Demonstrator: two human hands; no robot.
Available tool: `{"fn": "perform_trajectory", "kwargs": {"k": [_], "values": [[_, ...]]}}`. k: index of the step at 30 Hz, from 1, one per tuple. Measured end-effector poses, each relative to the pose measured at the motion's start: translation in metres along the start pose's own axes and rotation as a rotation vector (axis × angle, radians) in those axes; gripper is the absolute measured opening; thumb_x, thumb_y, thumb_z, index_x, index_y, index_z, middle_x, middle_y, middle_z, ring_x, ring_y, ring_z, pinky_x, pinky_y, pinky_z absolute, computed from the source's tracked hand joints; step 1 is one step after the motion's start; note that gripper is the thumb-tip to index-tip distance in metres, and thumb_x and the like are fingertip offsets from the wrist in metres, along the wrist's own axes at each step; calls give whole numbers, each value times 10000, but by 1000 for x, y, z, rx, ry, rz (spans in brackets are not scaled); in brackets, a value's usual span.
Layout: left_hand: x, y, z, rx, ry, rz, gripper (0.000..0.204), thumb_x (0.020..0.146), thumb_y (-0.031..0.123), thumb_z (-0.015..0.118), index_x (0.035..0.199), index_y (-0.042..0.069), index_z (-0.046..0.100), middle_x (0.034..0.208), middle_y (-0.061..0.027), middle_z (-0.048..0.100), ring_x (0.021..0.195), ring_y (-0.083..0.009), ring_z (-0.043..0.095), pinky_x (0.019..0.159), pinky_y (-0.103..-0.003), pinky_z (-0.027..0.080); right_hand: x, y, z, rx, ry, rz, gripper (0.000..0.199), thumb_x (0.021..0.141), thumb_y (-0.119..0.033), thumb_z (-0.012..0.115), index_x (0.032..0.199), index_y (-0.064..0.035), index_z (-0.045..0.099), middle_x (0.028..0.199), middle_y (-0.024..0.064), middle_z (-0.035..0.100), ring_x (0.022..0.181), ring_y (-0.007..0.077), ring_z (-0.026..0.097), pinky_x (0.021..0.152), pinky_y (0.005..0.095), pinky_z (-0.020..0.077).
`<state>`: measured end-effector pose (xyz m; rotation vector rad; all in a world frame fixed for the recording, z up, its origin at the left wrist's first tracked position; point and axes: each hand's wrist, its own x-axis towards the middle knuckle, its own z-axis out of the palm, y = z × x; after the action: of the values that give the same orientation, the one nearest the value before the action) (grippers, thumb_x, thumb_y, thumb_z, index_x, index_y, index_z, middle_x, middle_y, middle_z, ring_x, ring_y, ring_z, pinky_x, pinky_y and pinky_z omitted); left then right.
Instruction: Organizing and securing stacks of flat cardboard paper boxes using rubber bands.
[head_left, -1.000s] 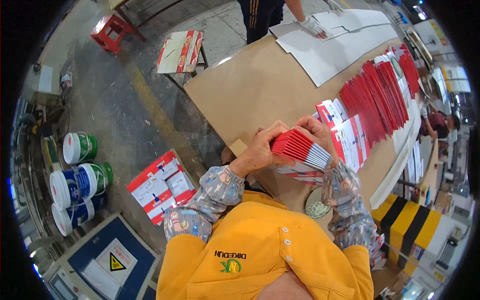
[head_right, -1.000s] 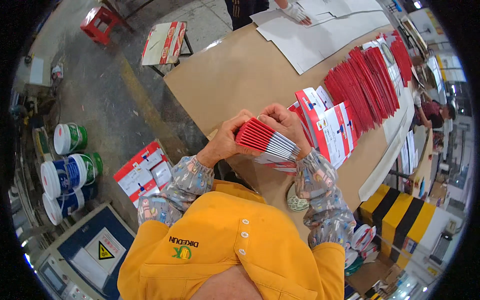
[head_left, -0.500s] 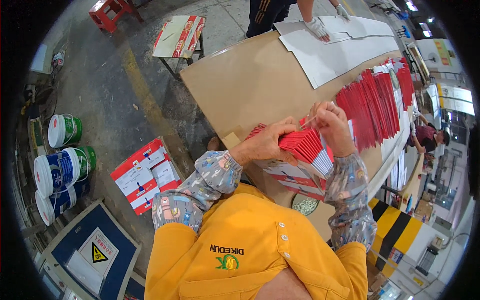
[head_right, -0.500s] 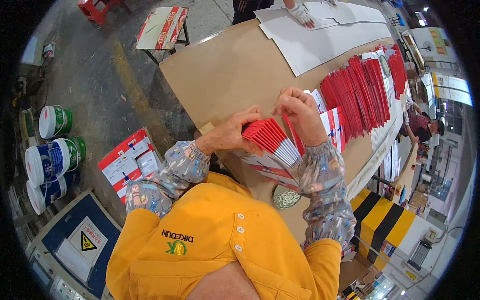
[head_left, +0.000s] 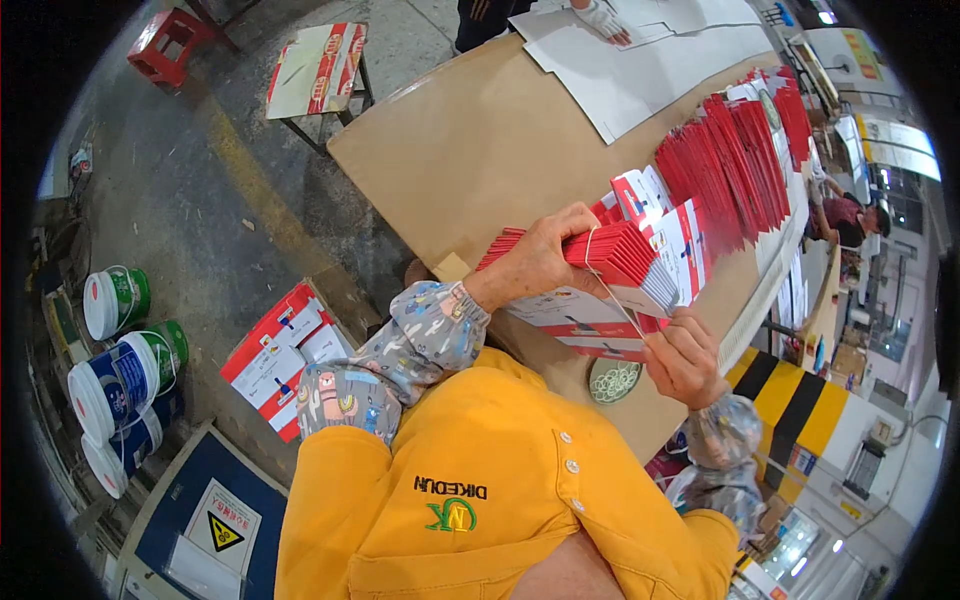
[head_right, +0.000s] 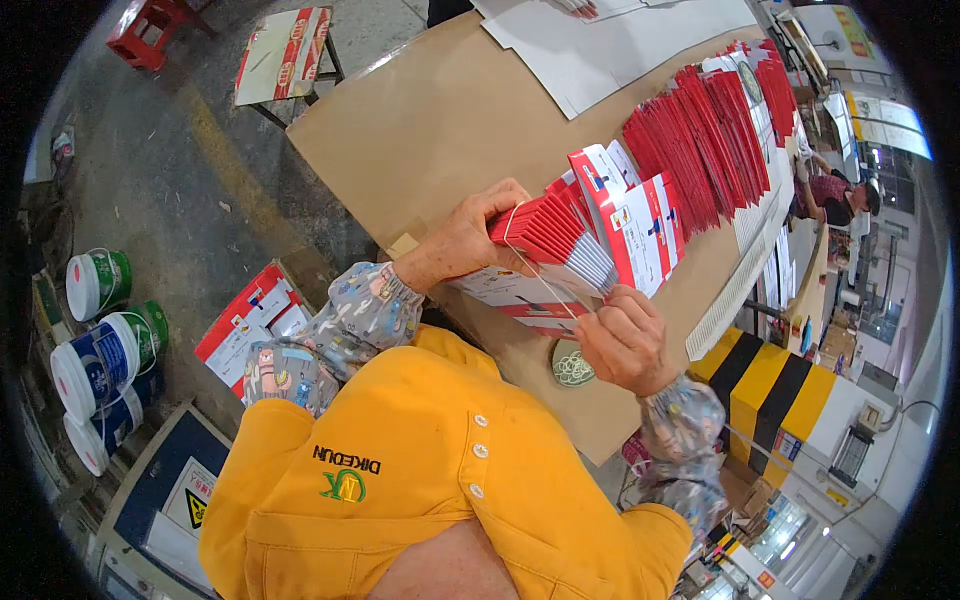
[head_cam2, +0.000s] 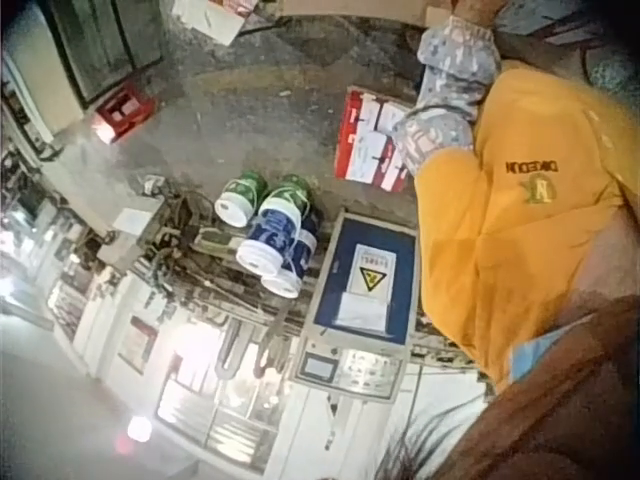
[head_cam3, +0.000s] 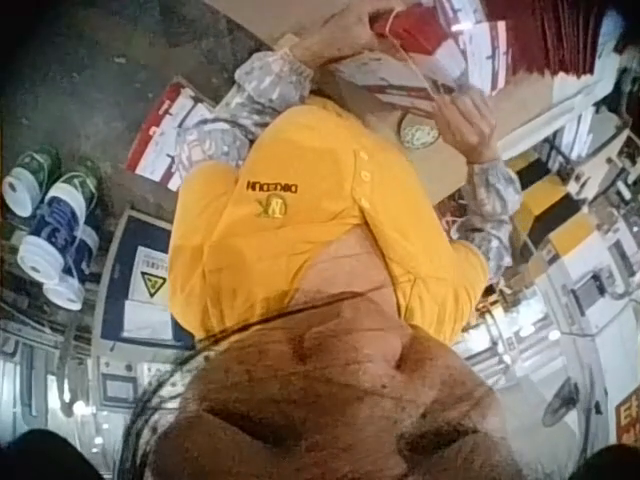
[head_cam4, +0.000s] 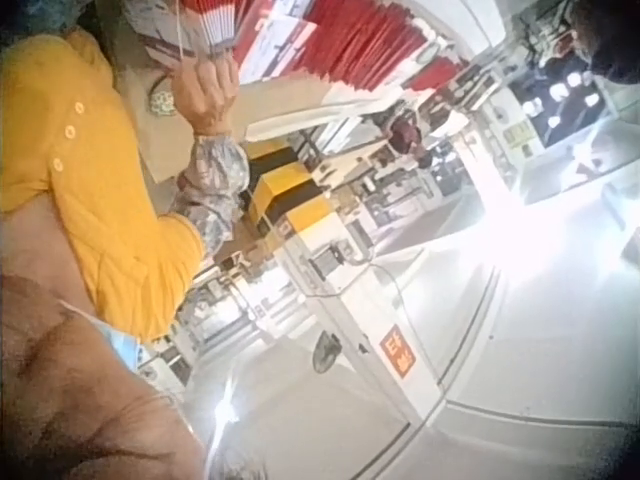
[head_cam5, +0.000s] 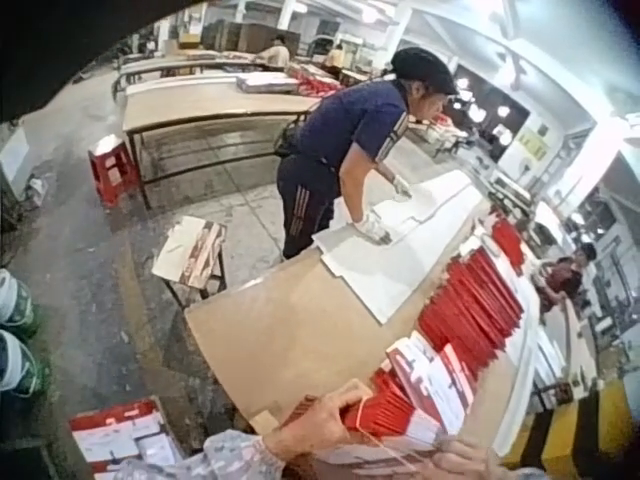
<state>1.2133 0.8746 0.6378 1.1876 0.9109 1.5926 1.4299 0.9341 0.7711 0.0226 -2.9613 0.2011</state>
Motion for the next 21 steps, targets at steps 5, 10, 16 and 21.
{"fn": "perform_trajectory", "kwargs": {"k": [5,10,16,21], "values": [[-9,6,3,-47,48,85,509,581,101,874,1016,58,615,1020,-32,572,986,-165,552,879,-305,439,-35,-1,64,319,426,665,140,759,22,684,889,3,635,951,150,609,919,312,615,852,400,486],[-37,-4,26,-45,131,120,529,595,133,881,1020,52,577,945,-10,635,890,-117,585,788,-315,494,-59,-3,113,832,688,816,178,817,-47,661,978,29,659,1041,106,639,979,202,593,835,321,475],[-105,37,44,176,363,130,631,610,195,866,1118,53,519,1001,-113,620,923,-160,596,787,-318,478,-39,-12,106,885,573,966,192,886,-136,595,935,39,657,863,68,651,753,159,592,652,287,471],[-192,16,42,132,486,-147,621,653,145,839,1167,33,507,1044,-81,628,959,-143,580,841,-285,459,33,-1,89,1210,535,722,212,897,-141,582,1006,37,621,851,35,625,782,139,580,691,283,466]]}}
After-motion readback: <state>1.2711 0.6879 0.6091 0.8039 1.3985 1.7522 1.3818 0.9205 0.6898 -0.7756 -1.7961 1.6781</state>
